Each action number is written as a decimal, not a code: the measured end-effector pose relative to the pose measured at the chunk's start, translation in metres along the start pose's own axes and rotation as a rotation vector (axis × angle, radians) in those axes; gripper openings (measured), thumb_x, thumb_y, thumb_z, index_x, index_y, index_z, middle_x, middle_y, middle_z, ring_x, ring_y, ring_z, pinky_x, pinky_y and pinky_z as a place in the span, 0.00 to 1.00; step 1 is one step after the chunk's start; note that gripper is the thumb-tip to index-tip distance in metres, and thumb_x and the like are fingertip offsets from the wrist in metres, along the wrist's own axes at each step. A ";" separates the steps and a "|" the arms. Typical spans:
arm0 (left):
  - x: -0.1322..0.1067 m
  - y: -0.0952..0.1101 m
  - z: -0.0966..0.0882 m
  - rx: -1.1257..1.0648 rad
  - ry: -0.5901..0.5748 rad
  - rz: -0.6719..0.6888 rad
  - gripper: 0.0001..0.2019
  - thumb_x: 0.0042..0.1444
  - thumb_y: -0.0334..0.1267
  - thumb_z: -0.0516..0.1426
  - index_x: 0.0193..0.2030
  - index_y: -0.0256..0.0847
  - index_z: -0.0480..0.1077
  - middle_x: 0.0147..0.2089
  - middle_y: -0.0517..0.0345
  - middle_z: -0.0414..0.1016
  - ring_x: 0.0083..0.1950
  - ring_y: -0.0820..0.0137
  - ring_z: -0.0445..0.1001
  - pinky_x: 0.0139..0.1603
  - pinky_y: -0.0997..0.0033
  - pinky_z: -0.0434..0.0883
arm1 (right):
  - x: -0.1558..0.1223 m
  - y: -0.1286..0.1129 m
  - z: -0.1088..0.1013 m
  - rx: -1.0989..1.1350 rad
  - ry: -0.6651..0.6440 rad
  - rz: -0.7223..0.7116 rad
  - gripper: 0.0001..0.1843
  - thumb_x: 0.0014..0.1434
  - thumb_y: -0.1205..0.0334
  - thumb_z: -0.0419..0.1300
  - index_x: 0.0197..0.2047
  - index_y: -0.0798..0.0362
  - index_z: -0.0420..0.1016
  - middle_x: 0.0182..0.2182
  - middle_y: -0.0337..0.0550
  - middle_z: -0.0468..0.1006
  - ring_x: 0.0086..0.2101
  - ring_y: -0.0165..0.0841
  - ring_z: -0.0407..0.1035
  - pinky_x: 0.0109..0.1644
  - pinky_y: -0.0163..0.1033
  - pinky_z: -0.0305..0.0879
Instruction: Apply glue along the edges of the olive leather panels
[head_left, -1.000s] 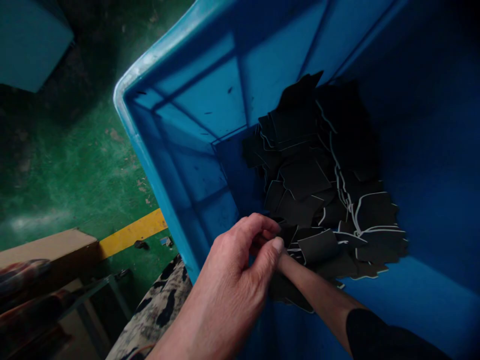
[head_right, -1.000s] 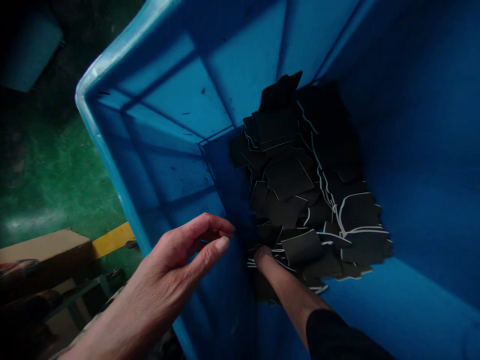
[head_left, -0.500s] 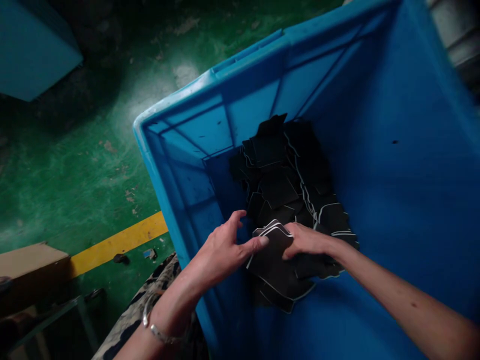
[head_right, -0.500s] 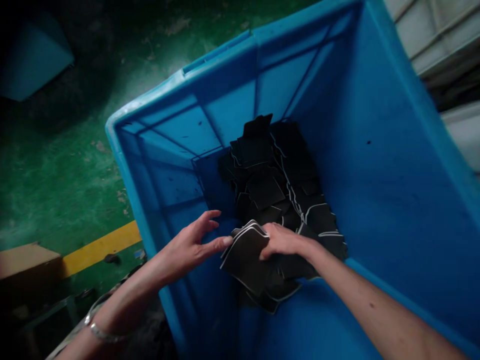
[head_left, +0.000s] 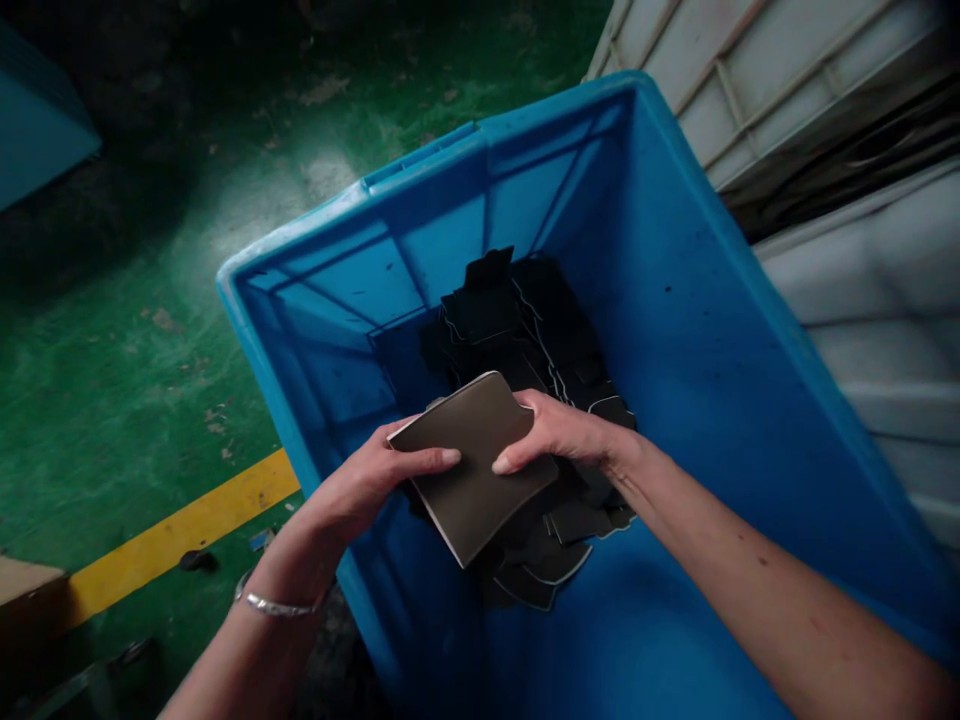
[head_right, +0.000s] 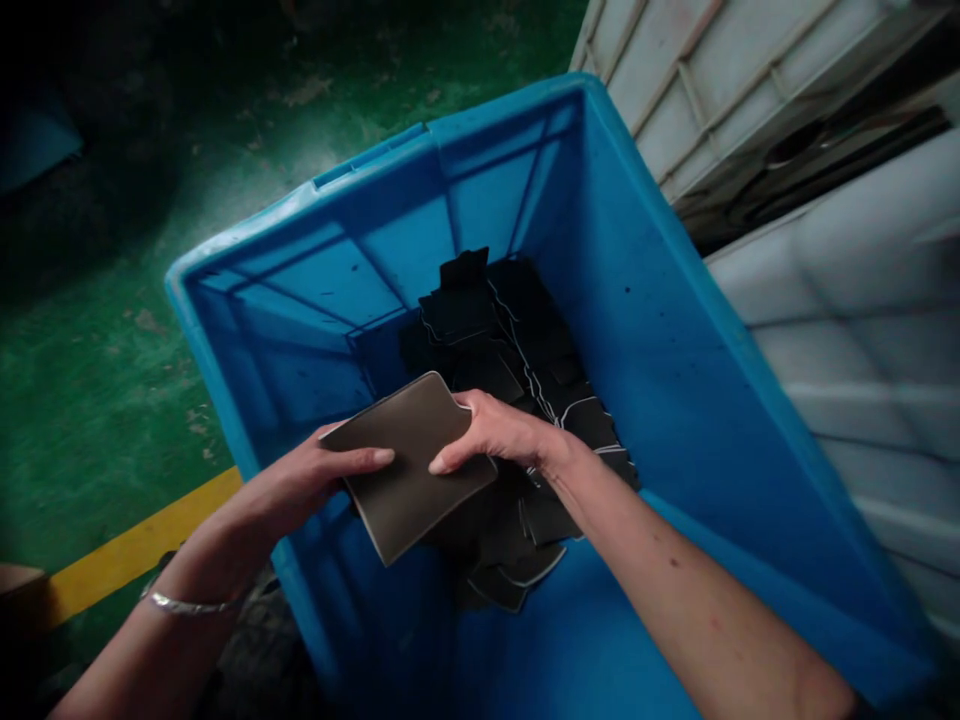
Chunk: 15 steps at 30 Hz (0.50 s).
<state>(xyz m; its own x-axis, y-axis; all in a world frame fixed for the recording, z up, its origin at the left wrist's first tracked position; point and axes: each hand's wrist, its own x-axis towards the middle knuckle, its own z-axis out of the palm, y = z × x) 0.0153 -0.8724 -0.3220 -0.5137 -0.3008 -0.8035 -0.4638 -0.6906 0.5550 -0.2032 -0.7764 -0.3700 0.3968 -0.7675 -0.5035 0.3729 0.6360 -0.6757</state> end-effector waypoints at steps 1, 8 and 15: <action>0.001 -0.002 0.000 -0.037 0.007 0.007 0.25 0.42 0.43 0.69 0.48 0.36 0.75 0.42 0.49 0.81 0.43 0.57 0.78 0.44 0.62 0.74 | 0.001 -0.002 0.002 0.036 0.016 -0.016 0.25 0.46 0.68 0.74 0.47 0.58 0.73 0.40 0.46 0.76 0.40 0.39 0.72 0.43 0.44 0.71; 0.006 -0.005 0.012 -0.188 0.079 -0.059 0.28 0.39 0.40 0.69 0.49 0.34 0.73 0.38 0.49 0.80 0.36 0.60 0.78 0.38 0.64 0.74 | 0.005 -0.011 0.016 0.166 0.275 -0.174 0.29 0.51 0.53 0.72 0.50 0.55 0.67 0.41 0.45 0.75 0.35 0.34 0.71 0.37 0.37 0.68; 0.002 0.008 0.011 -0.195 0.293 0.098 0.32 0.36 0.36 0.68 0.53 0.38 0.69 0.36 0.58 0.79 0.32 0.64 0.77 0.34 0.65 0.75 | 0.002 0.014 -0.017 -0.112 0.391 -0.274 0.49 0.62 0.26 0.25 0.63 0.56 0.57 0.53 0.56 0.68 0.52 0.45 0.66 0.53 0.53 0.66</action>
<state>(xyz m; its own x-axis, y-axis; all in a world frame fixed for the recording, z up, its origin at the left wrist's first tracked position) 0.0029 -0.8710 -0.3166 -0.3072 -0.5282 -0.7916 -0.2618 -0.7528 0.6039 -0.2114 -0.7704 -0.3892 -0.0556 -0.8916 -0.4493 0.3183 0.4107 -0.8544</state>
